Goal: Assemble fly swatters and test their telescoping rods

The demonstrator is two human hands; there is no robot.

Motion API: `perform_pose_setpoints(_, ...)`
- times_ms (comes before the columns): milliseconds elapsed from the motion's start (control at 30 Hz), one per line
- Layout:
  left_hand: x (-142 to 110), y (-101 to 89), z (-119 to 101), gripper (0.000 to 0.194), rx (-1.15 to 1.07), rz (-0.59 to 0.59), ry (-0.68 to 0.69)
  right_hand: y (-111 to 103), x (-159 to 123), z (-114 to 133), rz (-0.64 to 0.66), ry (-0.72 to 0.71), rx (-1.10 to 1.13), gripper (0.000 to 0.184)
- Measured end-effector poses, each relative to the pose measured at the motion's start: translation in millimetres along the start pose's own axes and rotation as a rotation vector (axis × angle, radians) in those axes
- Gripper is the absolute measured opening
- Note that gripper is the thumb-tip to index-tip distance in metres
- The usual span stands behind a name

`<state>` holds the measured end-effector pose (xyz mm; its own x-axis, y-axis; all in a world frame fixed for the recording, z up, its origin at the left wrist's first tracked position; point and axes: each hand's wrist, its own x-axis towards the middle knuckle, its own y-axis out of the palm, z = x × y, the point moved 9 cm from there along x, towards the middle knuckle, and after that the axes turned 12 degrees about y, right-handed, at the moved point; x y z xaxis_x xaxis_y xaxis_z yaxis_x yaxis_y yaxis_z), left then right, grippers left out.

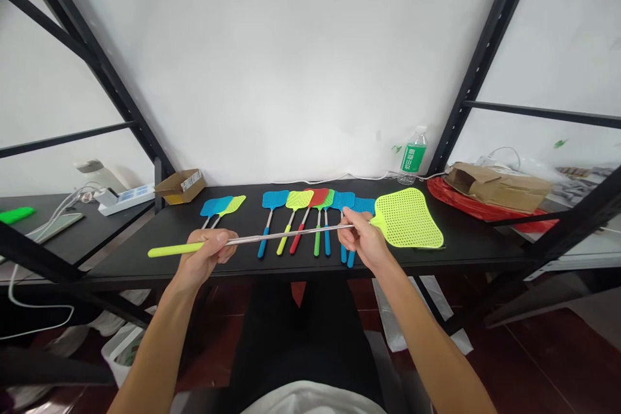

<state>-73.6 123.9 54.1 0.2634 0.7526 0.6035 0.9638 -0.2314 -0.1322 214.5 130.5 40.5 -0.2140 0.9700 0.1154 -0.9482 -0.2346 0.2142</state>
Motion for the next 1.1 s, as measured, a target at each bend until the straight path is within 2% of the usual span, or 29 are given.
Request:
perform_pose_setpoints(233,-1,-24.6,-5,0.052,-0.044,-0.068,0.036,-20,2,1,0.005,0.001,-0.014,0.059)
perform_pose_setpoints(467,-2,-37.3,-4,0.050,-0.080,-0.099,0.036,-38,3,7,-0.054,-0.003,-0.003,0.058)
perform_pose_setpoints(667,-8,-68.6,-2,0.053,-0.087,-0.258,0.077,-77,0,16,-0.127,-0.027,0.069,0.058)
perform_pose_setpoints(767,-8,-70.1,-3,0.052,-0.096,-0.277,0.082,-93,1,15,-0.148,-0.027,0.088,0.058)
perform_pose_setpoints(867,-6,-64.8,-3,0.050,-0.133,-0.296,0.084,-94,2,13,-0.150,-0.012,0.102,0.058)
perform_pose_setpoints(967,-4,-61.6,1,0.049,-0.154,-0.326,0.052,-87,4,11,-0.147,0.001,0.116,0.057)
perform_pose_setpoints(1100,-5,-65.6,7,0.046,-0.218,-0.436,0.008,-76,6,8,-0.144,0.026,0.140,0.057)
